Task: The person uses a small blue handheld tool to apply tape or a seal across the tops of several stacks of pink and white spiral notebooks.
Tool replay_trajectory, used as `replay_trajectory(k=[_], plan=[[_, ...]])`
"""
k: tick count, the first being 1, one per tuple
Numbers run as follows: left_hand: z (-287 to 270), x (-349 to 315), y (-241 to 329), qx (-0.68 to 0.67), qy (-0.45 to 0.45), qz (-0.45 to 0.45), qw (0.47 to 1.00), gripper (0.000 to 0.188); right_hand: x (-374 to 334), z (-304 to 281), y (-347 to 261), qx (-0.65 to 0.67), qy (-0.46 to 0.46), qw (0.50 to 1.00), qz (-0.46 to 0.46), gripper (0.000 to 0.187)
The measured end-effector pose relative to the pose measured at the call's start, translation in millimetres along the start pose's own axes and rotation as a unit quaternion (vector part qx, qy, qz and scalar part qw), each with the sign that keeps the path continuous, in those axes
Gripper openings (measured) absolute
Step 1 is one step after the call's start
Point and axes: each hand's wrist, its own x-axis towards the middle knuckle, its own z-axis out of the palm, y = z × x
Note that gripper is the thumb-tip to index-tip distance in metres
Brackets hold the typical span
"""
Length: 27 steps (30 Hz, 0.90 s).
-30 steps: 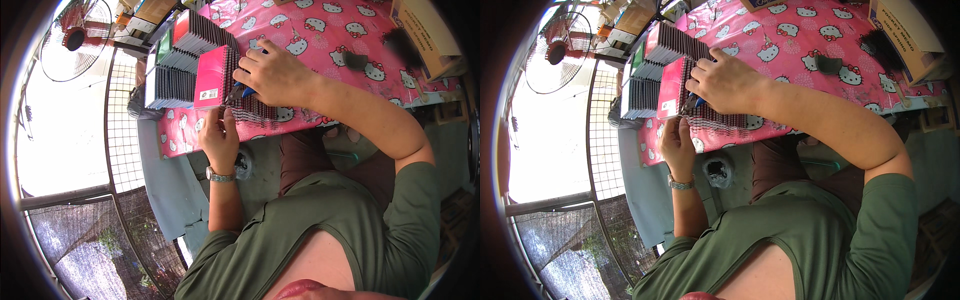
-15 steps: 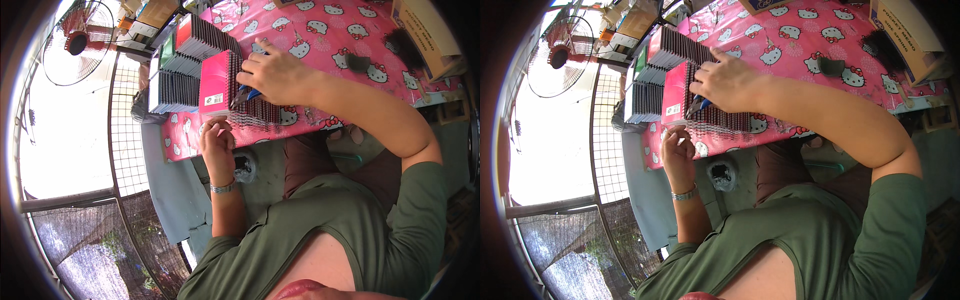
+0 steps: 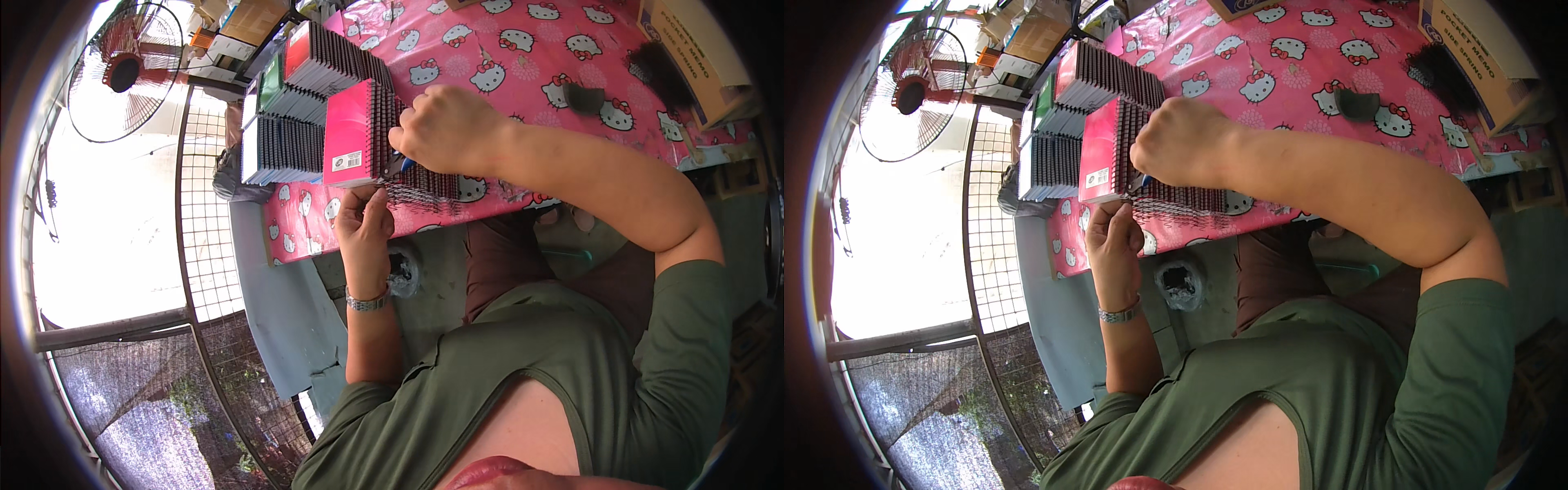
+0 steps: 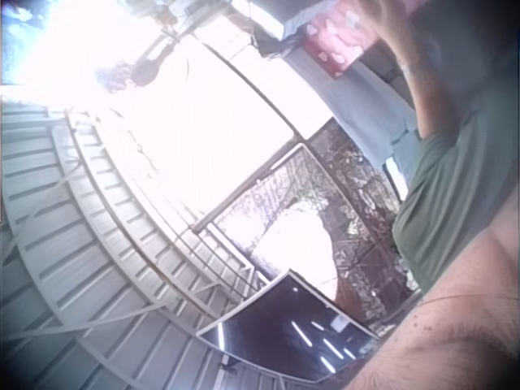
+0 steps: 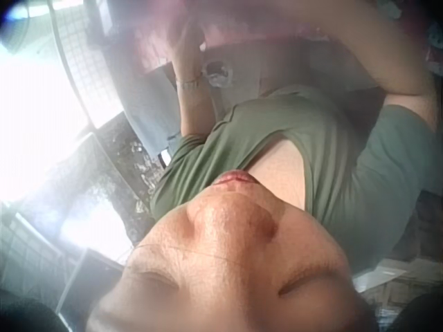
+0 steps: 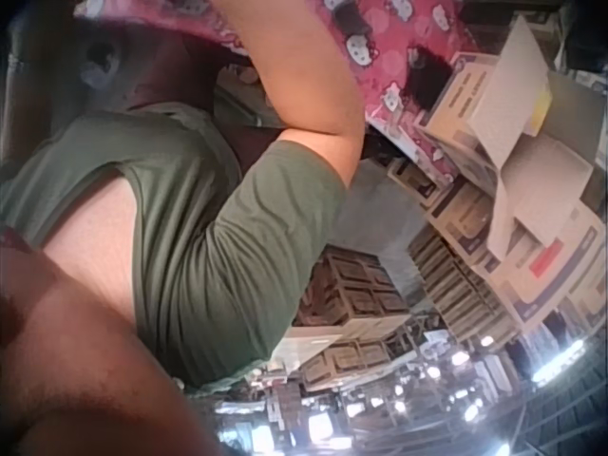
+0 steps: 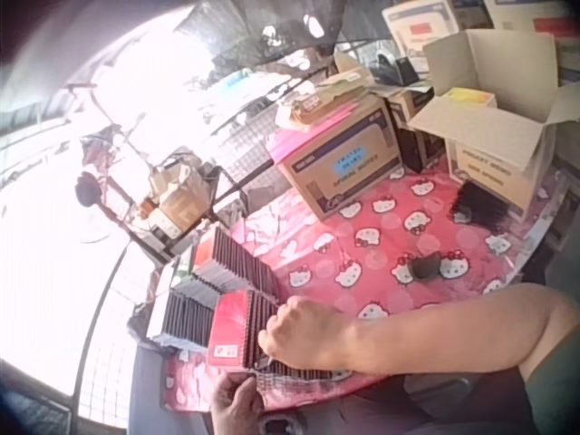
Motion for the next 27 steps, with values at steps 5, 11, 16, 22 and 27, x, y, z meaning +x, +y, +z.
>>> replay_trajectory(k=[5, 11, 16, 22, 27], plan=[[1.4, -2.0, 1.1, -0.207, 0.027, -0.078, 0.975, 0.013, -12.9, 15.9, 14.9, -0.009, 0.155, 0.988, -0.025, 0.007], [-4.6, 1.5, -8.7, -0.091, -0.039, -0.055, 0.994, 0.010, -10.0, 12.5, 8.2, 0.003, 0.127, 0.991, -0.044, 0.005], [-1.7, 0.6, -8.1, -0.059, -0.027, -0.038, 0.997, 0.008, -8.8, 8.1, 3.2, -0.011, 0.004, 1.000, -0.006, 0.004], [-0.1, -1.6, -10.6, -0.180, 0.008, -0.084, 0.980, 0.005, -17.3, 24.0, 18.2, -0.014, 0.184, 0.982, -0.037, 0.004], [-3.2, 3.1, -20.1, -0.101, -0.042, -0.067, 0.992, 0.002, -10.9, 23.5, 9.8, -0.032, 0.161, 0.985, -0.058, 0.005]])
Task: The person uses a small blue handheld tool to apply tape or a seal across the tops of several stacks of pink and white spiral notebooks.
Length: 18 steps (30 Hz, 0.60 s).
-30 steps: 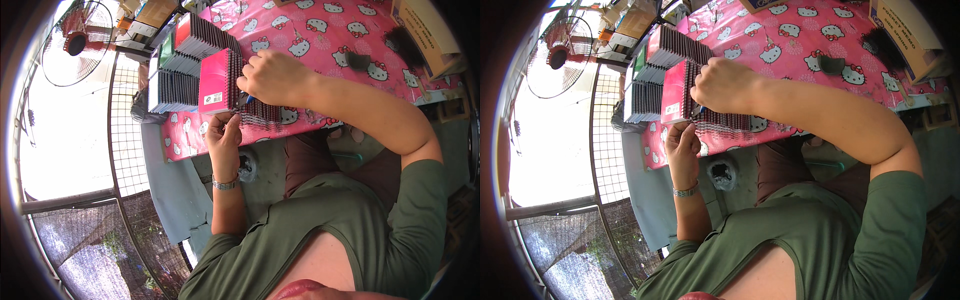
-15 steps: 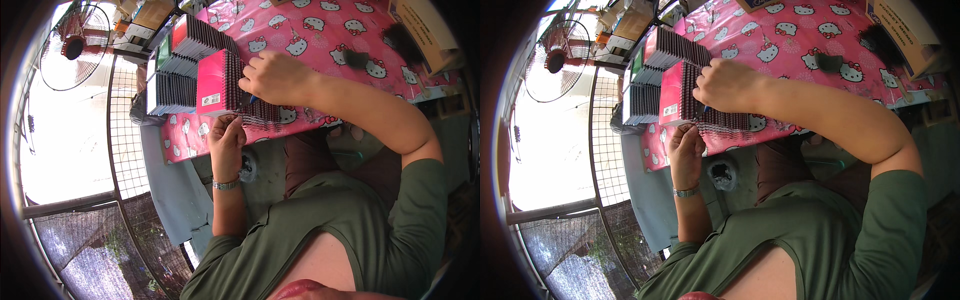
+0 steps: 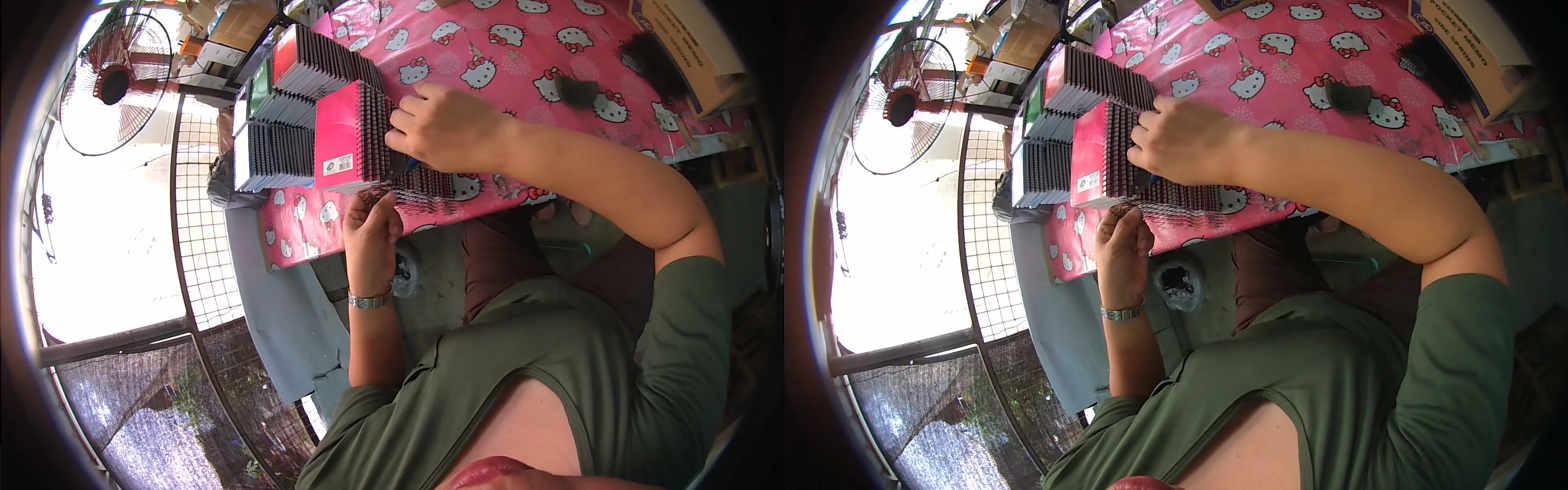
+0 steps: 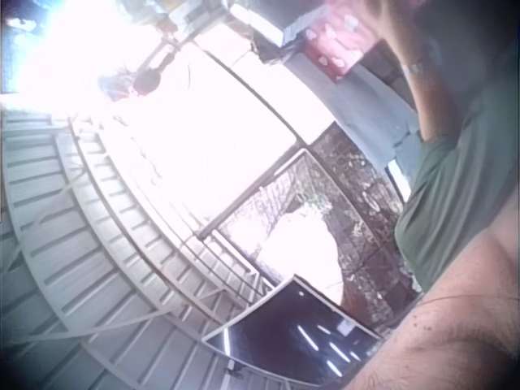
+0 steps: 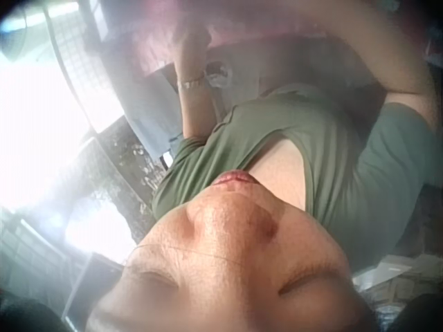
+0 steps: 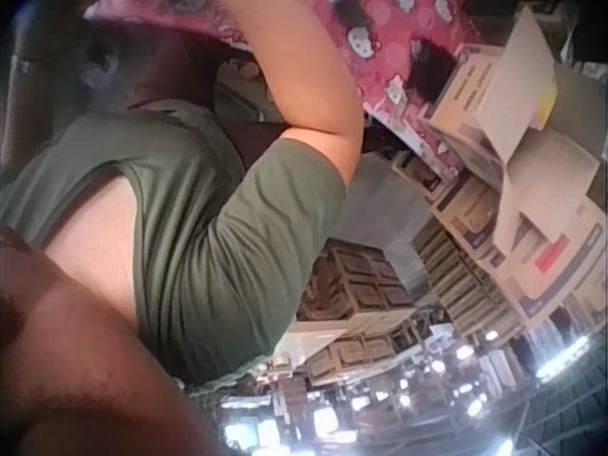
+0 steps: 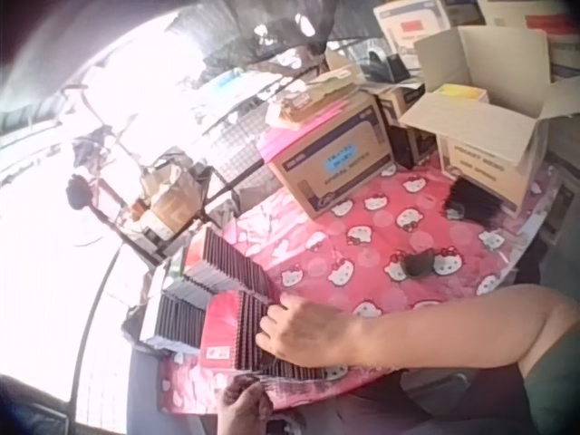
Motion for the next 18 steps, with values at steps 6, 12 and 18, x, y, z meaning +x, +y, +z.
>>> replay_trajectory(k=[6, 12, 18], plan=[[-0.8, 0.6, -2.3, -0.003, 0.033, 0.003, 0.999, 0.004, -1.7, -3.1, -5.0, 0.016, -0.131, 0.990, 0.047, 0.007], [6.7, -2.9, 0.7, -0.103, 0.027, -0.039, 0.993, 0.002, -15.7, 6.5, 5.0, 0.002, 0.035, 0.999, 0.010, 0.006], [-4.8, 4.5, -10.4, 0.020, -0.001, -0.002, 1.000, 0.003, -2.7, -4.2, -7.3, 0.041, -0.214, 0.974, 0.057, 0.010]])
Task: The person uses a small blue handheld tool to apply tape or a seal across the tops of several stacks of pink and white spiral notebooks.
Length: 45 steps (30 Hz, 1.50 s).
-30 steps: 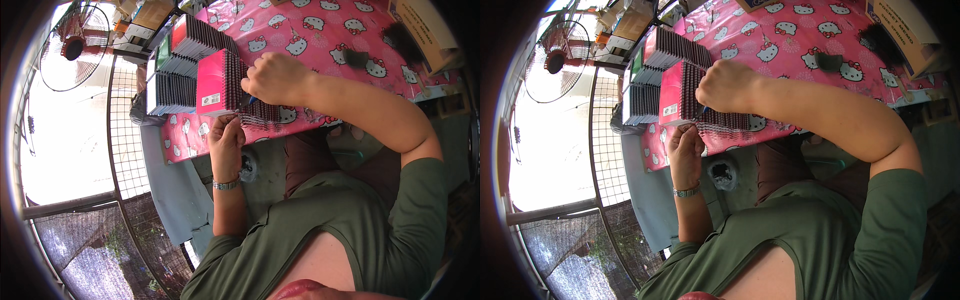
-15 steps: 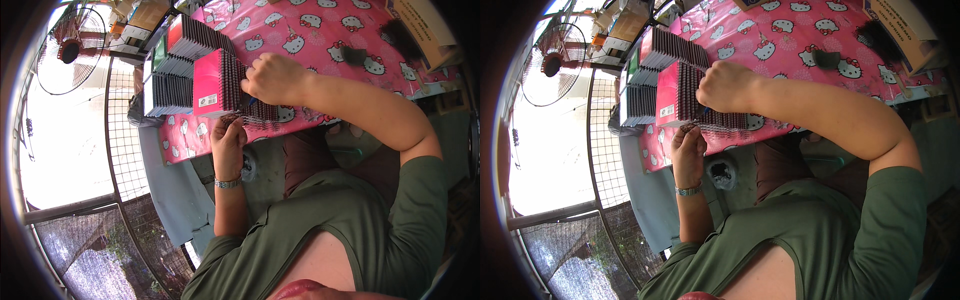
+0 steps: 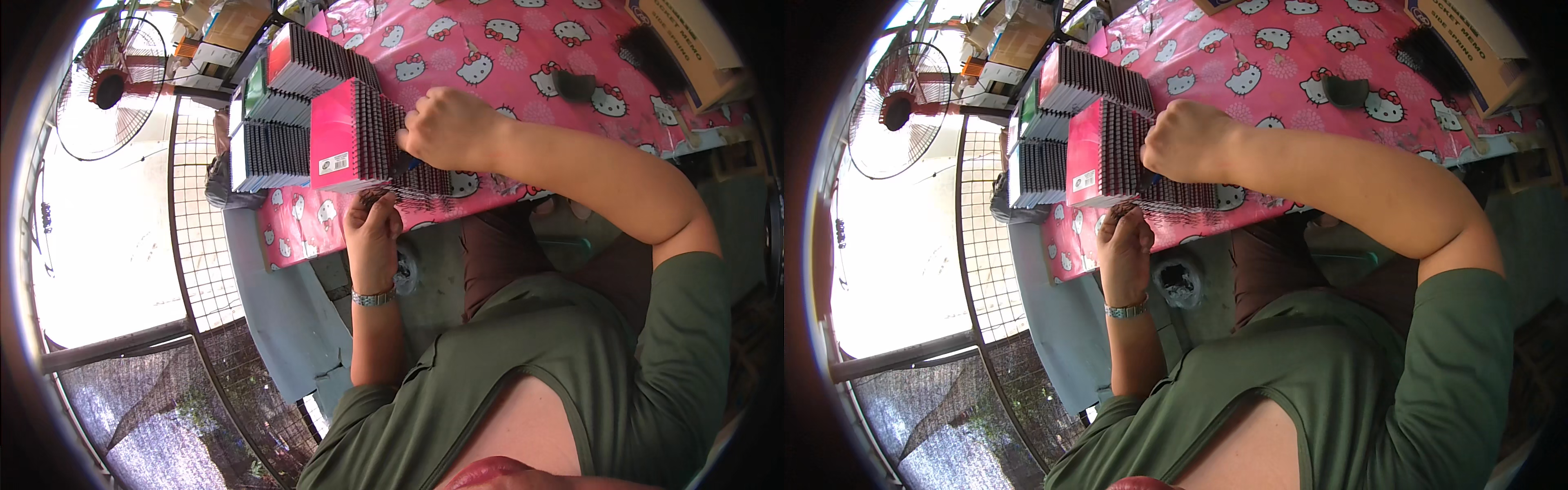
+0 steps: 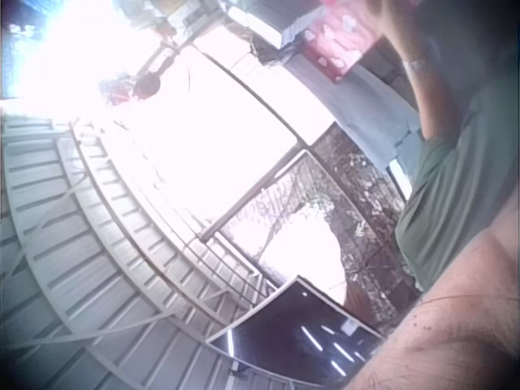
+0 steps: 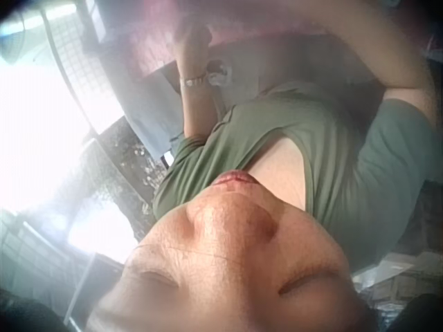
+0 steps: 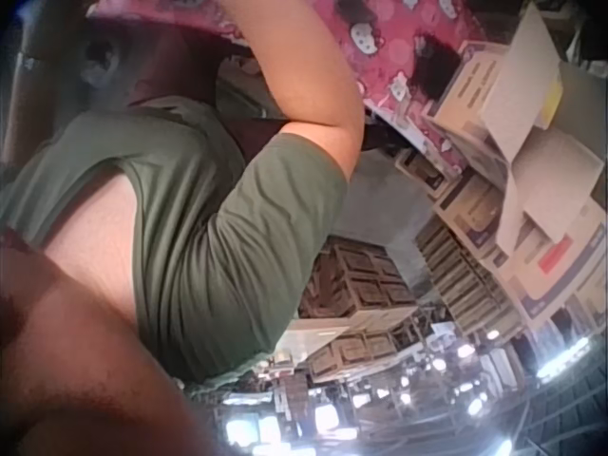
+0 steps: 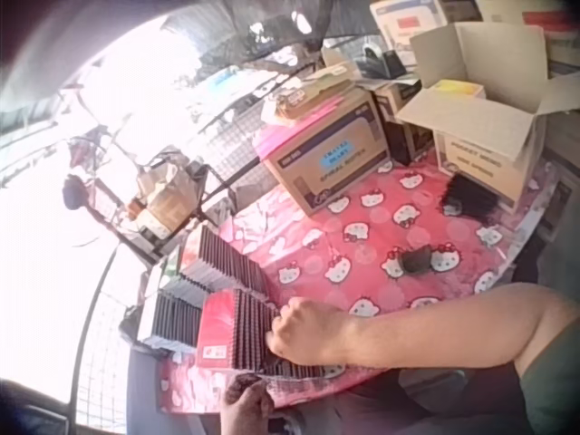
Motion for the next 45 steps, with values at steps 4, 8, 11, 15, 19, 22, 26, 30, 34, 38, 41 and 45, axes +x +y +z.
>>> replay_trajectory(k=[4, 8, 11, 15, 19, 22, 26, 30, 34, 38, 41, 45], plan=[[2.4, -5.2, -0.3, -0.095, 0.035, -0.013, 0.995, 0.004, -10.9, 9.7, 9.9, 0.001, 0.100, 0.995, -0.011, 0.013], [13.0, -7.0, -0.1, -0.136, 0.068, -0.047, 0.987, 0.004, -10.9, 17.1, 10.1, -0.030, 0.210, 0.976, -0.045, 0.014], [6.8, -1.2, -9.7, -0.057, 0.033, -0.030, 0.997, 0.004, -5.8, 20.5, 0.5, -0.033, 0.126, 0.991, -0.039, 0.012], [4.5, -1.8, -8.9, -0.024, 0.025, -0.013, 0.999, 0.005, -4.7, 15.3, -4.4, -0.034, 0.003, 0.999, 0.002, 0.012], [5.8, -5.0, -8.9, -0.124, 0.062, -0.041, 0.989, 0.005, -13.0, 23.6, 8.1, -0.026, 0.150, 0.988, -0.011, 0.012], [7.5, -3.9, -9.4, -0.146, 0.049, -0.065, 0.986, 0.005, -12.9, 26.5, 9.2, -0.039, 0.212, 0.976, -0.037, 0.012], [7.0, 1.9, -17.3, -0.051, 0.024, -0.052, 0.997, 0.005, -9.1, 26.9, -0.3, -0.036, 0.091, 0.995, -0.035, 0.011], [1.5, 1.0, -18.7, -0.042, 0.046, -0.045, 0.997, 0.004, -5.9, 21.9, -4.9, -0.010, -0.024, 1.000, 0.006, 0.011], [-2.2, -3.5, -16.6, -0.134, 0.041, -0.050, 0.989, 0.001, -17.8, 32.4, 11.4, -0.003, 0.150, 0.989, -0.019, 0.010], [-0.9, -0.7, -23.6, -0.153, 0.051, -0.073, 0.984, 0.001, -13.3, 37.4, 9.2, -0.019, 0.218, 0.974, -0.056, 0.011], [-1.6, 2.3, -29.2, -0.109, 0.034, -0.062, 0.992, 0.003, -7.6, 29.5, -2.8, -0.037, 0.013, 0.999, -0.037, 0.011], [-5.9, 4.0, -32.3, -0.103, 0.024, -0.043, 0.993, 0.005, -9.5, 34.4, -2.0, 0.011, -0.017, 1.000, -0.003, 0.012]])
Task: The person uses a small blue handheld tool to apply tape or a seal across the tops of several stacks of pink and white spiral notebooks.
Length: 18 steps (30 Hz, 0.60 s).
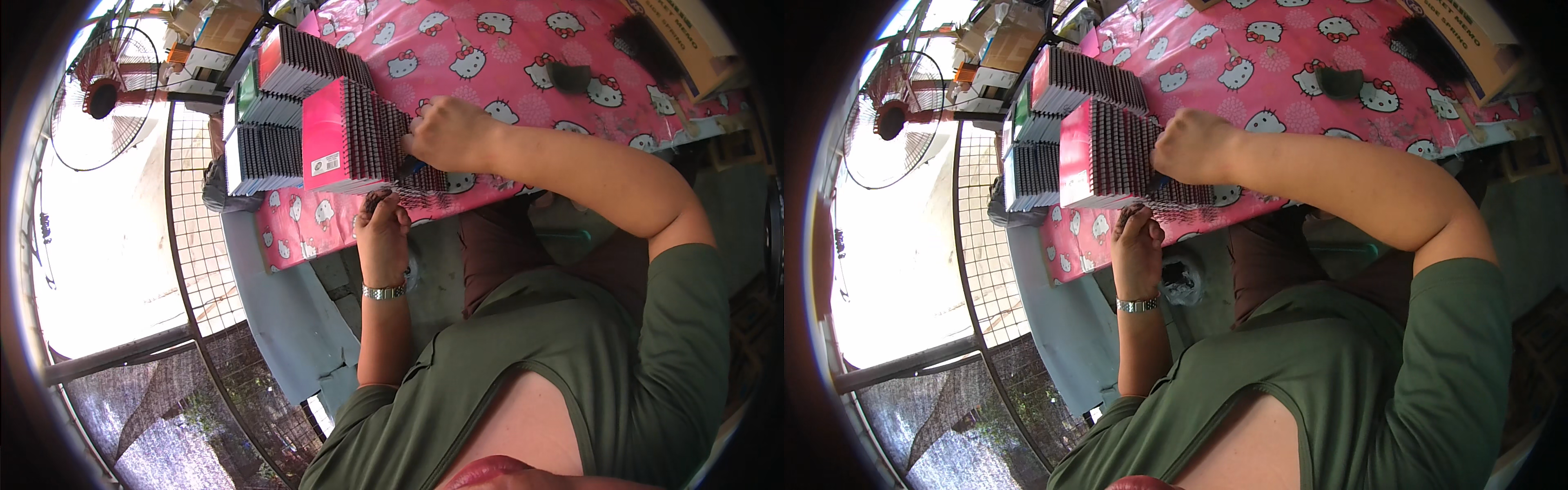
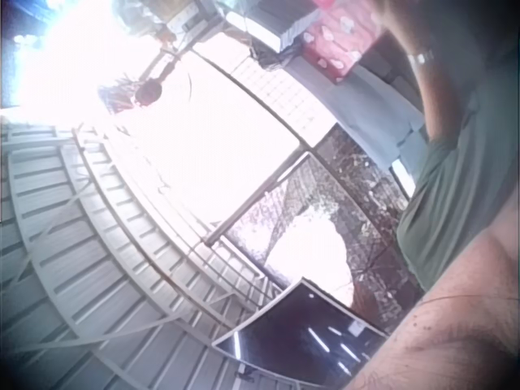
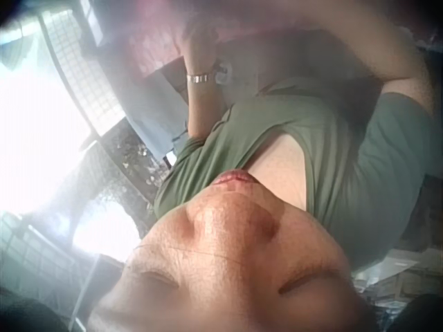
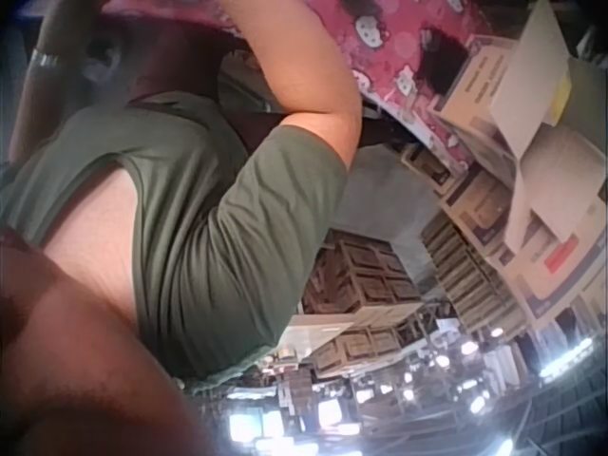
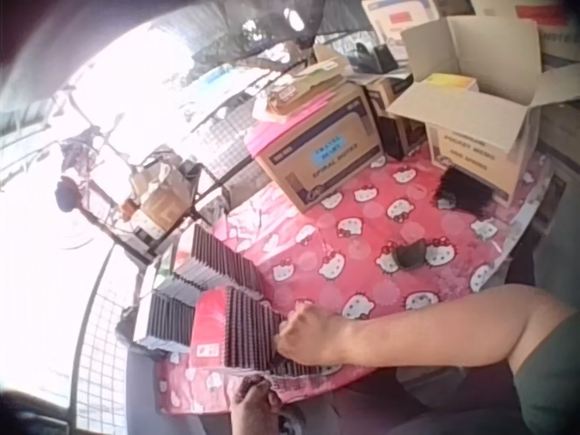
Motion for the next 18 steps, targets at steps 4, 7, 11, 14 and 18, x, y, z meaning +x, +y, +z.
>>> replay_trajectory(k=[4, 7, 11, 14, 18], plan=[[1.7, -5.3, 2.8, -0.066, 0.034, -0.014, 0.997, 0.006, -9.4, 10.7, 11.0, -0.025, 0.170, 0.985, -0.026, 0.012], [8.9, -3.7, -3.0, -0.074, 0.078, -0.015, 0.994, 0.008, -6.8, 9.3, 9.4, -0.051, 0.212, 0.974, -0.056, 0.013], [18.7, -5.8, -2.8, -0.019, 0.060, 0.005, 0.998, 0.005, -0.3, -1.4, -2.0, -0.050, -0.016, 0.998, -0.017, 0.013], [18.9, -7.0, -3.5, -0.012, 0.072, 0.010, 0.997, 0.006, -1.9, 0.9, -3.1, -0.002, -0.057, 0.998, -0.002, 0.012], [5.0, -3.8, -9.6, -0.068, 0.051, 0.014, 0.996, 0.005, -15.4, 13.3, 9.6, -0.012, 0.084, 0.996, -0.006, 0.012]])
